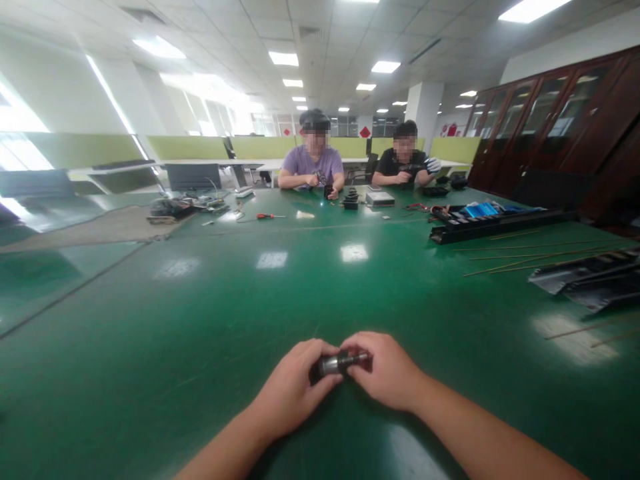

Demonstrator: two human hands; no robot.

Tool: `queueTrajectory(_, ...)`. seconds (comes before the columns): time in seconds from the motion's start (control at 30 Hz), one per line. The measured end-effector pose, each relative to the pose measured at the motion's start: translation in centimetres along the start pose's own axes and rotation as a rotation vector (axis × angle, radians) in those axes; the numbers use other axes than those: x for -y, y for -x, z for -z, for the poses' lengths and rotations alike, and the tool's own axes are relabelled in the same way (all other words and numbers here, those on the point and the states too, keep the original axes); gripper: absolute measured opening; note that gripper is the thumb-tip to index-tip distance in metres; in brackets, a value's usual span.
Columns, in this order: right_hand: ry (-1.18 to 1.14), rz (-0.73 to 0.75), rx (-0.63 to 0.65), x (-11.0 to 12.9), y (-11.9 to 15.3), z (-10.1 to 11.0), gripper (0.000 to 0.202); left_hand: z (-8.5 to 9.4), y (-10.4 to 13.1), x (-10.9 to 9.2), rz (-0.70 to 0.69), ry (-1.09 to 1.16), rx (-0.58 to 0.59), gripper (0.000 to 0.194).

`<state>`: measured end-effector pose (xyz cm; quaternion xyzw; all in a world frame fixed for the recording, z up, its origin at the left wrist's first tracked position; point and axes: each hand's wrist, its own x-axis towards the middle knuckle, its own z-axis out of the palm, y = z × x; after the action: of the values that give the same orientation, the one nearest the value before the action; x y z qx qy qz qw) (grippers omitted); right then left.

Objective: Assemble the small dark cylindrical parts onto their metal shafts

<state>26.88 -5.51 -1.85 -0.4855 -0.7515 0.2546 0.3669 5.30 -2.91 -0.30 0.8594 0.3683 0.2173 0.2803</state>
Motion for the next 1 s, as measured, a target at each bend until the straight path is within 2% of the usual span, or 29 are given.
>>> queueTrajectory(0.63, -0.021, -0.017, -0.017, 0.52, 0.17, 0.06, 0.022, -0.24, -0.11, -0.17, -0.030, 0.000, -0.047, 0.022)
queueTrajectory(0.8, -0.022, -0.008, -0.005, 0.46, 0.11, -0.02, 0.018, -0.54, -0.12, -0.04, -0.029, 0.007, -0.070, 0.029)
queueTrajectory(1.0, -0.038, -0.044, -0.021, 0.55, 0.08, 0.18, 0.016, -0.84, -0.02, 0.10, -0.007, 0.021, -0.121, 0.016)
